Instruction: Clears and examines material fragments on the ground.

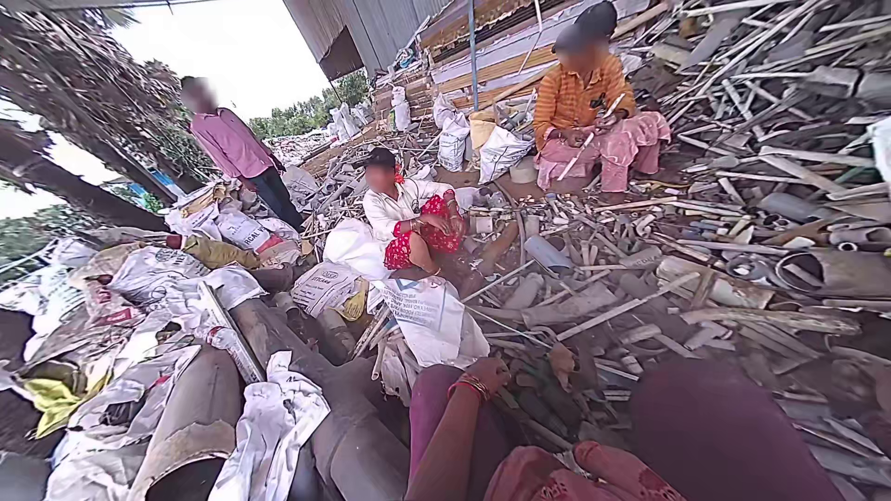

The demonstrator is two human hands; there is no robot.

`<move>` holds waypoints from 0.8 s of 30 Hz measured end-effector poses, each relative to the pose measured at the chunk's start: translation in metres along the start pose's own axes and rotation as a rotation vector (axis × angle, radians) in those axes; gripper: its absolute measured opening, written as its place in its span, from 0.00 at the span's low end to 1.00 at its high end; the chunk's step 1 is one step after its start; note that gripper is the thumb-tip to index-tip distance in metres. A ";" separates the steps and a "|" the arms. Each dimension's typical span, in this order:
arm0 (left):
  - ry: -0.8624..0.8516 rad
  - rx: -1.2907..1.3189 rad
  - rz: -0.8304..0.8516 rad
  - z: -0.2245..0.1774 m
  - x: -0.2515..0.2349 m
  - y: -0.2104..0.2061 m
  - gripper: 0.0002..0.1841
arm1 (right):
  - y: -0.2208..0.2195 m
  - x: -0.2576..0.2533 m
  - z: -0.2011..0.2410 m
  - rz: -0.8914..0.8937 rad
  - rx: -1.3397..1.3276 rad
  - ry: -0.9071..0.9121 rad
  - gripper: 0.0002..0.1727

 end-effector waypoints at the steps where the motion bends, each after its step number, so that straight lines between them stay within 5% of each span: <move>1: -0.002 0.006 -0.003 0.000 0.000 0.000 0.21 | -0.012 0.034 0.031 0.060 -0.145 -0.004 0.16; 4: -0.003 0.031 -0.014 0.001 -0.002 0.000 0.21 | -0.061 0.060 0.090 0.312 -0.557 -0.005 0.12; 9: -0.011 0.045 -0.037 0.003 -0.003 0.000 0.21 | -0.149 0.134 0.112 0.607 -0.488 -0.018 0.10; 13: -0.017 0.054 -0.055 0.001 -0.001 0.003 0.21 | -0.210 0.145 0.039 0.569 -0.024 -0.033 0.07; 15: -0.012 0.066 -0.057 0.005 0.001 0.003 0.21 | -0.221 0.127 0.016 0.553 0.336 0.063 0.16; 19: -0.013 0.063 -0.063 0.006 -0.001 0.003 0.21 | -0.217 0.116 0.038 0.482 0.723 0.368 0.22; 24: -0.037 0.039 -0.055 0.004 0.002 0.004 0.21 | -0.232 0.110 0.020 0.662 1.125 0.303 0.26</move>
Point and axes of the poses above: each hand's wrist, its own x-axis away from the middle knuckle, its own y-axis out of the back of the hand, z = x × y, the point moved 1 cm from there along -x, towards the middle knuckle, and after that the axes turned 15 degrees about -y, right-handed, at the moved point
